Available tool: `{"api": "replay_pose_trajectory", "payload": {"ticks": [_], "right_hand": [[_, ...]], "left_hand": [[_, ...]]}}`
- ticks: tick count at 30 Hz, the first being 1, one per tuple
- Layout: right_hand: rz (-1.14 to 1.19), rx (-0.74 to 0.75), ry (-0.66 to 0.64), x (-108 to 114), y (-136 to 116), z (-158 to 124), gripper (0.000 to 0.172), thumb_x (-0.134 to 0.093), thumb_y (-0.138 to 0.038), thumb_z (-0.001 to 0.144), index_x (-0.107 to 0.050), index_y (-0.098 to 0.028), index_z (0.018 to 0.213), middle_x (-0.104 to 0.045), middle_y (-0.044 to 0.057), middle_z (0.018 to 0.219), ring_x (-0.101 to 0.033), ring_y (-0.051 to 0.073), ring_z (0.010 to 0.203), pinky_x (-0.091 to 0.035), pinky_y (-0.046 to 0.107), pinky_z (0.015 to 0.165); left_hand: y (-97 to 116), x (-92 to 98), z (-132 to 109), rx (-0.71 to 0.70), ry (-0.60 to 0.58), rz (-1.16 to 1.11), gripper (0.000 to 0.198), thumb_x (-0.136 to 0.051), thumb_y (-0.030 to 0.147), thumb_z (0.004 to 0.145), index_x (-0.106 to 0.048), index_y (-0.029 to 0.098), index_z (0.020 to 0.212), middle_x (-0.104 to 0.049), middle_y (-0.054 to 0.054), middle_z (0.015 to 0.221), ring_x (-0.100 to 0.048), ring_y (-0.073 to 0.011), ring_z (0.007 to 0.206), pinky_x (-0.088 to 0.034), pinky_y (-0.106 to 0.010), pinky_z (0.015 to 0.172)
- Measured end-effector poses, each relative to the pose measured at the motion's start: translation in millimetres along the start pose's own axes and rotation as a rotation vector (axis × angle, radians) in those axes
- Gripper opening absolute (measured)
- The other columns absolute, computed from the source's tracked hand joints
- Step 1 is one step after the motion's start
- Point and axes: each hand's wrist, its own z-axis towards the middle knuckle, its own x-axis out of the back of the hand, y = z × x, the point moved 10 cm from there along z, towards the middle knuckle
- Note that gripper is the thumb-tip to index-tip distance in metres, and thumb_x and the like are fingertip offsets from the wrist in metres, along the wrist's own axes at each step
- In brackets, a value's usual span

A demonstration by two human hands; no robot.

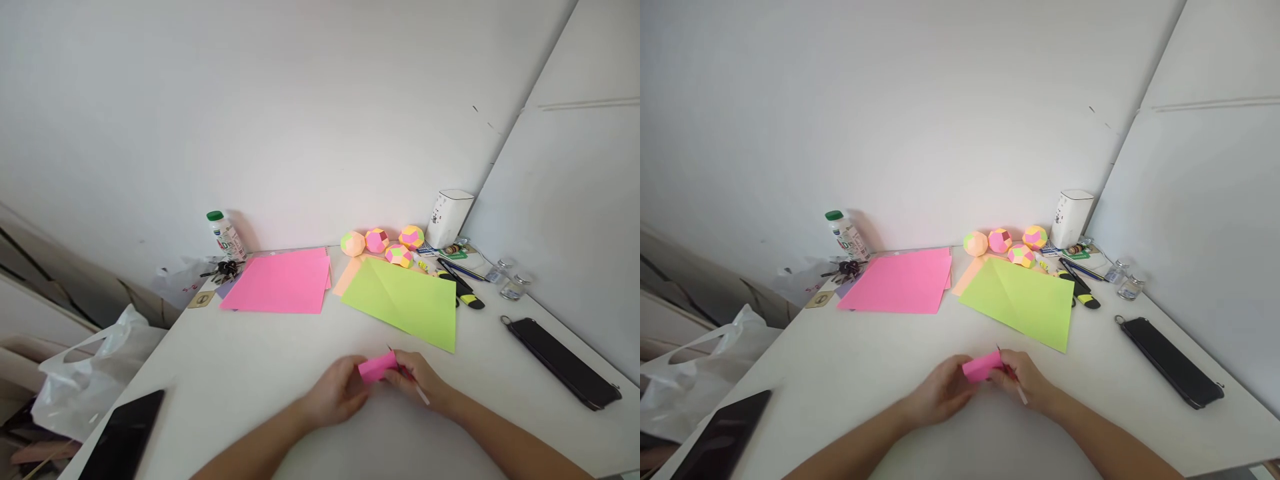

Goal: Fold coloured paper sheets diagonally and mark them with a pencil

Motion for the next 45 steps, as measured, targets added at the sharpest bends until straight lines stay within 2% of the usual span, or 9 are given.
{"api": "replay_pose_trajectory", "payload": {"ticks": [6,12,17,21,26,29,35,40,45], "right_hand": [[0.024,-0.12,0.15,42,25,-1,0.036,-0.049,-0.05,0.089,-0.062,-0.017,0.09,-0.068,0.005,0.081,-0.061,0.019,0.074,-0.046,0.028,0.067],[-0.05,-0.142,0.159,49,29,1,0.037,-0.048,-0.053,0.088,-0.059,-0.019,0.081,-0.066,0.003,0.075,-0.06,0.019,0.068,-0.046,0.03,0.064],[-0.095,-0.134,0.145,46,27,2,0.038,-0.048,-0.054,0.087,-0.059,-0.019,0.076,-0.065,0.003,0.071,-0.056,0.017,0.062,-0.044,0.03,0.06],[-0.065,-0.143,0.246,59,31,1,0.039,-0.048,-0.055,0.087,-0.06,-0.02,0.075,-0.064,0.003,0.069,-0.056,0.017,0.061,-0.046,0.029,0.059],[-0.046,-0.143,0.493,92,30,-6,0.042,-0.052,-0.06,0.082,-0.06,-0.02,0.076,-0.065,0.005,0.07,-0.061,0.019,0.065,-0.05,0.029,0.063],[-0.086,-0.139,0.548,102,29,-8,0.042,-0.053,-0.061,0.081,-0.058,-0.02,0.073,-0.066,0.005,0.069,-0.062,0.019,0.066,-0.05,0.03,0.065],[-0.13,-0.123,0.538,101,25,-7,0.043,-0.048,-0.061,0.084,-0.058,-0.02,0.077,-0.065,0.005,0.068,-0.059,0.019,0.062,-0.047,0.029,0.06],[-0.242,-0.208,0.622,122,29,-14,0.047,-0.045,-0.063,0.083,-0.045,-0.022,0.061,-0.052,0.0,0.055,-0.05,0.015,0.053,-0.04,0.027,0.053],[-0.341,-0.32,0.685,143,48,-23,0.044,-0.052,-0.058,0.078,-0.037,-0.023,0.056,-0.042,-0.004,0.051,-0.043,0.013,0.05,-0.032,0.025,0.05]], "left_hand": [[-102,99.3,15,0.224,0.164,0.372,0.051,-0.042,0.025,0.083,-0.04,0.008,0.131,-0.036,-0.022,0.146,-0.024,-0.034,0.14,-0.014,-0.058,0.114],[-147,138.6,3,0.399,0.05,0.612,0.047,-0.036,0.024,0.087,-0.046,0.01,0.13,-0.047,-0.018,0.14,-0.045,-0.0301,0.129,-0.028,-0.05,0.111],[-124,103.4,7,0.455,-0.099,0.695,0.049,-0.034,0.029,0.092,-0.045,0.005,0.134,-0.039,-0.022,0.145,-0.035,-0.0325,0.136,-0.025,-0.049,0.111],[-70,34.0,-2,0.426,-0.241,0.676,0.079,-0.046,0.057,0.086,-0.037,0.001,0.14,-0.027,-0.03,0.147,-0.023,-0.0433,0.138,-0.027,-0.055,0.108],[28,-61.6,-32,-0.061,-0.373,0.605,0.081,-0.047,0.065,0.084,-0.035,0.012,0.144,-0.026,-0.024,0.15,-0.03,-0.0414,0.136,-0.034,-0.054,0.103],[58,-61.6,-43,-0.267,-0.341,0.534,0.072,-0.043,0.058,0.09,-0.03,0.013,0.145,-0.029,-0.018,0.151,-0.037,-0.0365,0.132,-0.037,-0.05,0.103],[39,-58.2,-42,-0.207,-0.424,0.43,0.091,-0.044,0.066,0.085,-0.01,0.012,0.15,-0.006,-0.024,0.154,-0.008,-0.0461,0.14,-0.02,-0.066,0.107],[63,-102.4,-72,-0.594,-0.368,0.417,0.05,-0.044,0.033,0.096,-0.035,0.015,0.142,-0.04,-0.017,0.145,-0.029,-0.0311,0.139,-0.035,-0.046,0.108],[69,-89.7,-73,-0.602,-0.185,0.549,0.057,-0.06,0.028,0.085,-0.041,0.015,0.136,-0.036,-0.02,0.147,-0.028,-0.0421,0.137,-0.031,-0.059,0.105]]}}
